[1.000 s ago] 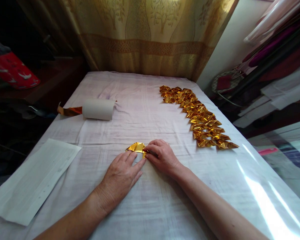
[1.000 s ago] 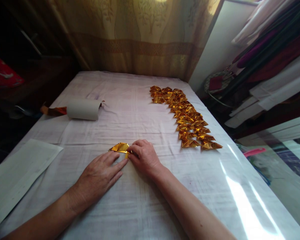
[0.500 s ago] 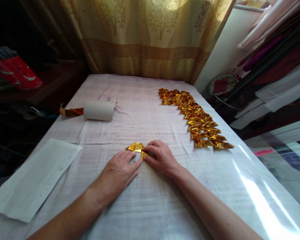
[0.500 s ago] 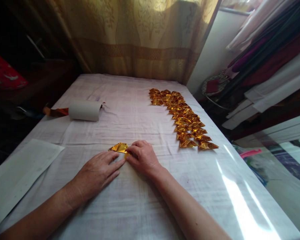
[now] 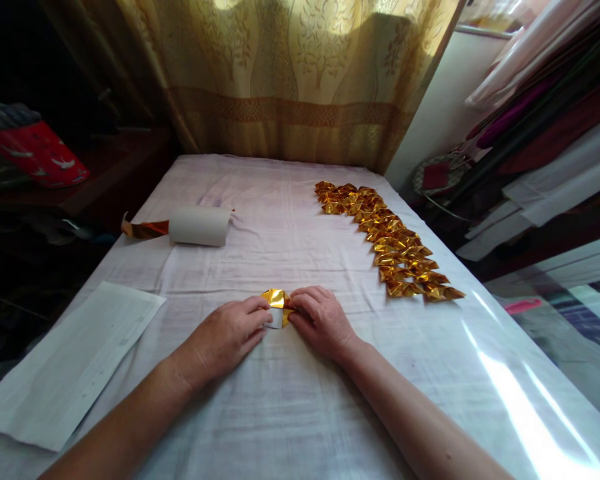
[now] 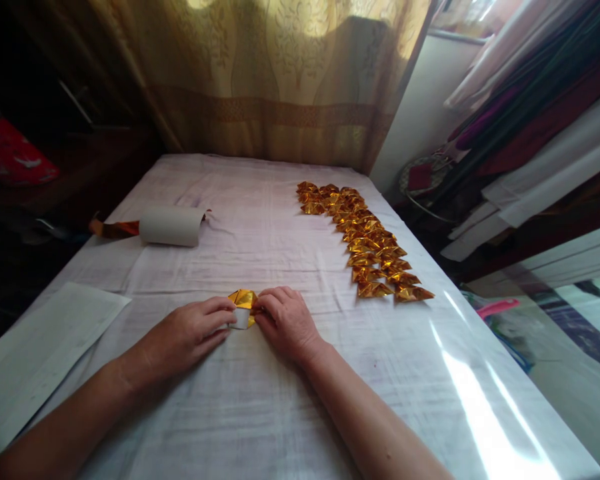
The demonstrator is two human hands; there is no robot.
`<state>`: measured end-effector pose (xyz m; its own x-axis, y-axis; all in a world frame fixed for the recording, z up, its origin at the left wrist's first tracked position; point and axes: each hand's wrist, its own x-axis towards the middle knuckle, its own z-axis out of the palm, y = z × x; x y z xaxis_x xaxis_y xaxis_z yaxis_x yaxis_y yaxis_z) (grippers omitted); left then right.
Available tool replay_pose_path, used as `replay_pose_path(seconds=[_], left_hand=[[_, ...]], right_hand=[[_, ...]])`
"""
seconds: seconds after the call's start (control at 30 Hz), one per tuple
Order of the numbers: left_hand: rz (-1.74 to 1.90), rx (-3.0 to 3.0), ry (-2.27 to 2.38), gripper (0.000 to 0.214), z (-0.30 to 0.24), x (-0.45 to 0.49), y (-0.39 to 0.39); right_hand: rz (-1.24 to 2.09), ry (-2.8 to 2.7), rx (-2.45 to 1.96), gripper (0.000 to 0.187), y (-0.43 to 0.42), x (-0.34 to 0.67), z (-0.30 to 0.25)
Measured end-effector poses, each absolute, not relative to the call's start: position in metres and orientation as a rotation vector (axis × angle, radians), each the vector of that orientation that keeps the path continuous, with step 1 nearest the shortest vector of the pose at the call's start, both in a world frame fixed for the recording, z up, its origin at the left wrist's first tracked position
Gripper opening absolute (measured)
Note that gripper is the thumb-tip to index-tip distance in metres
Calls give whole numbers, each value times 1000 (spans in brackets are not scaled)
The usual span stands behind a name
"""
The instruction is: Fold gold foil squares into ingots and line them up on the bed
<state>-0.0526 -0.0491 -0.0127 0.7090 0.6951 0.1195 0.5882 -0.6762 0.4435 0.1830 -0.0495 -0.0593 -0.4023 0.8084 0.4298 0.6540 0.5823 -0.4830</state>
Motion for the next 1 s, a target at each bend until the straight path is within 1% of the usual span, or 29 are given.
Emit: replay_pose_path(seconds=[0.1,0.2,0.3,0.7,0.87,1.0], left_hand=[[469,2430,994,14,-16,-62,-39],[494,2472,1019,13,-21,-70,-32],[541,2513,1024,15,-27,-75,-28],[544,2561,1006,22,-33,-66,-30],[524,2567,1010,17,-32,-67,-32],[537,2605,1005,17,-35,-67,-33]], right_hand=[[264,-2217,-1149,7,-52,181,-57],[228,-2275,-1130,10,-52,180,-56],[244,-2309,-1103,8,-52,181,-54],[291,-2344,-1111,22,-51,180,-52],[290,-2379,-1134,22,-49,178,-48],[228,-2421,-1156,22,-49,176,-46]])
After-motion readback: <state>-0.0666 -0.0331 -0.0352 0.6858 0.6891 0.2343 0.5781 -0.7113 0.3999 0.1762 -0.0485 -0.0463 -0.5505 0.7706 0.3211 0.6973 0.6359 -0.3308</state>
